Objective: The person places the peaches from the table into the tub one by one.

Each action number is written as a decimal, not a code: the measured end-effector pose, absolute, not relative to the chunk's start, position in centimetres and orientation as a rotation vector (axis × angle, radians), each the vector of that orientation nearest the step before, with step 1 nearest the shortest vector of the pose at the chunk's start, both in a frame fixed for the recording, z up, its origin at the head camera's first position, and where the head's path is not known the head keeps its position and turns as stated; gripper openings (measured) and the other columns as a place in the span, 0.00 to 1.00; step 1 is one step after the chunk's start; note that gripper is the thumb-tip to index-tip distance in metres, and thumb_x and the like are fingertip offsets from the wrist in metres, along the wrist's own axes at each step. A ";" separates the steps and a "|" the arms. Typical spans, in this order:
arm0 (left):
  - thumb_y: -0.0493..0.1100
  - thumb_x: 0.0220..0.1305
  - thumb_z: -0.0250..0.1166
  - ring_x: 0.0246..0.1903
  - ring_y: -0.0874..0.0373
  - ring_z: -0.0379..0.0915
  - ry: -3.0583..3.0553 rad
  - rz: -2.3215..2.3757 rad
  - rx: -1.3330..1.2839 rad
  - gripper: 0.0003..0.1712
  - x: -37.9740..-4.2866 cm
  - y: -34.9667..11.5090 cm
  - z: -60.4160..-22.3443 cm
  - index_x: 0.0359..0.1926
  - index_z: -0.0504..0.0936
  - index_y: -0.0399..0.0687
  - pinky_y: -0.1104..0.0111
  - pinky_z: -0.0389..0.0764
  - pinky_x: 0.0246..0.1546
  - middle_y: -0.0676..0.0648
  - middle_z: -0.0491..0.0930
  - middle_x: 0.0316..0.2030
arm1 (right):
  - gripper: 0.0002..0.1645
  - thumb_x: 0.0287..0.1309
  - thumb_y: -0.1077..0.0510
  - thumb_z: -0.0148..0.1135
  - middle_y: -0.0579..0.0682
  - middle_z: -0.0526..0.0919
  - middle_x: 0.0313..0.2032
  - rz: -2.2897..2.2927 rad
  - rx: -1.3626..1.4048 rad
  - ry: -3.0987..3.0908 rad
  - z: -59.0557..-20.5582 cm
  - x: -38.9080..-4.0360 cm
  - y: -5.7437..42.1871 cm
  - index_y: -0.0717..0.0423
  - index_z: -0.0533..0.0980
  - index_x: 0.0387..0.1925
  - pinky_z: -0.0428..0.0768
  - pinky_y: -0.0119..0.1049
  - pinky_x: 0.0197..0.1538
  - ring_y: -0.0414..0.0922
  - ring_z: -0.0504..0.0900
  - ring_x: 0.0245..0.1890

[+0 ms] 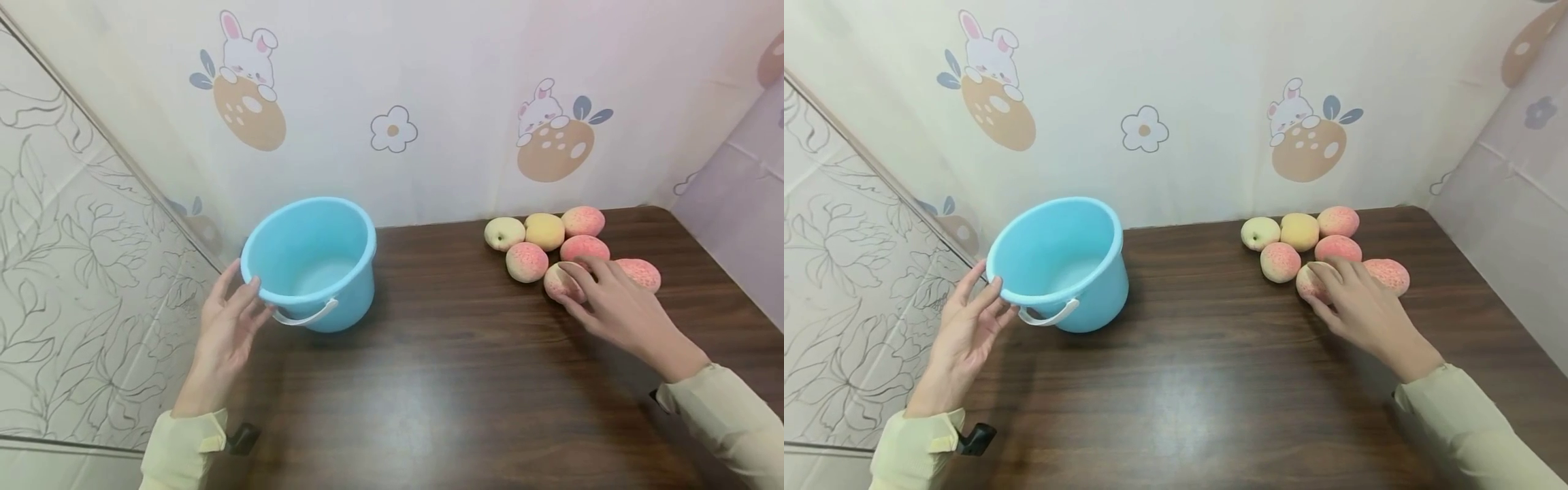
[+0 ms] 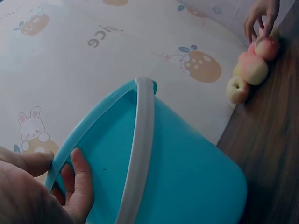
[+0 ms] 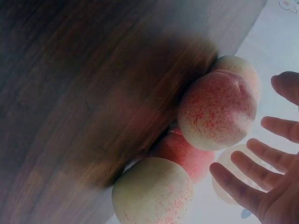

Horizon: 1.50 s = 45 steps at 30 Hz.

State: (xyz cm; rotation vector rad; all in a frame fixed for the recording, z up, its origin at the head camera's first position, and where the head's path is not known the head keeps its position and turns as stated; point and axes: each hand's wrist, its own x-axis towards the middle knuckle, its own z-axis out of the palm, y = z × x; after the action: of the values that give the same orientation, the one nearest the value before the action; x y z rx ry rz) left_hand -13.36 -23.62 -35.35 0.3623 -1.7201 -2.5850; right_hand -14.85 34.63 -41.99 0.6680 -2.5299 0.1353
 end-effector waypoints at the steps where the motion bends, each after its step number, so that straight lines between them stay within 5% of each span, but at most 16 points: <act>1: 0.35 0.73 0.63 0.54 0.61 0.85 -1.734 -2.588 0.349 0.45 -13.3 -23.7 -35.4 0.83 0.53 0.60 0.66 0.88 0.55 0.47 0.60 0.75 | 0.35 0.46 0.50 0.78 0.57 0.74 0.43 0.132 0.665 -2.527 -42.1 -14.9 34.6 0.55 0.77 0.57 0.73 0.50 0.22 0.58 0.74 0.34; 10: 0.33 0.74 0.61 0.48 0.60 0.88 -1.876 -2.592 0.185 0.43 -12.8 -24.0 -35.4 0.83 0.52 0.52 0.66 0.90 0.50 0.51 0.84 0.53 | 0.39 0.47 0.53 0.79 0.61 0.77 0.55 0.150 0.659 -2.586 -42.4 -15.4 34.7 0.54 0.76 0.63 0.77 0.49 0.23 0.59 0.77 0.46; 18: 0.39 0.72 0.68 0.42 0.64 0.88 -2.174 -2.326 0.192 0.43 -12.7 -24.0 -34.7 0.81 0.59 0.48 0.70 0.91 0.44 0.49 0.79 0.54 | 0.36 0.51 0.54 0.78 0.62 0.77 0.57 0.167 0.648 -2.617 -42.7 -15.8 34.2 0.57 0.77 0.62 0.82 0.61 0.35 0.63 0.77 0.50; 24: 0.38 0.71 0.68 0.41 0.63 0.87 -2.256 -2.265 0.158 0.42 -12.7 -24.1 -34.4 0.80 0.60 0.45 0.67 0.91 0.44 0.50 0.78 0.48 | 0.34 0.51 0.53 0.78 0.63 0.76 0.54 0.143 0.658 -2.608 -43.1 -16.2 34.3 0.58 0.77 0.60 0.82 0.59 0.31 0.63 0.76 0.47; 37: 0.38 0.71 0.68 0.43 0.59 0.88 -2.432 -2.181 0.030 0.40 -11.9 -23.9 -34.3 0.80 0.62 0.46 0.63 0.91 0.46 0.41 0.72 0.58 | 0.35 0.54 0.52 0.77 0.63 0.75 0.51 0.127 0.639 -2.634 -43.7 -17.0 34.3 0.59 0.75 0.61 0.82 0.62 0.33 0.66 0.74 0.47; 45: 0.37 0.71 0.68 0.42 0.57 0.89 -2.434 -2.207 -0.017 0.39 -11.4 -23.4 -34.4 0.79 0.64 0.45 0.61 0.91 0.46 0.40 0.73 0.56 | 0.26 0.57 0.53 0.74 0.60 0.76 0.48 0.156 0.603 -2.691 -43.5 -17.1 34.2 0.57 0.77 0.56 0.80 0.61 0.29 0.64 0.73 0.45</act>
State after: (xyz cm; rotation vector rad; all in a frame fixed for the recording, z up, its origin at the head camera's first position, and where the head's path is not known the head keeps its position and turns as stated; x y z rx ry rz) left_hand -11.36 -23.42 -34.43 -0.0172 -2.4341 -2.2075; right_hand -17.10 34.24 -43.45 0.6032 -2.6909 0.1558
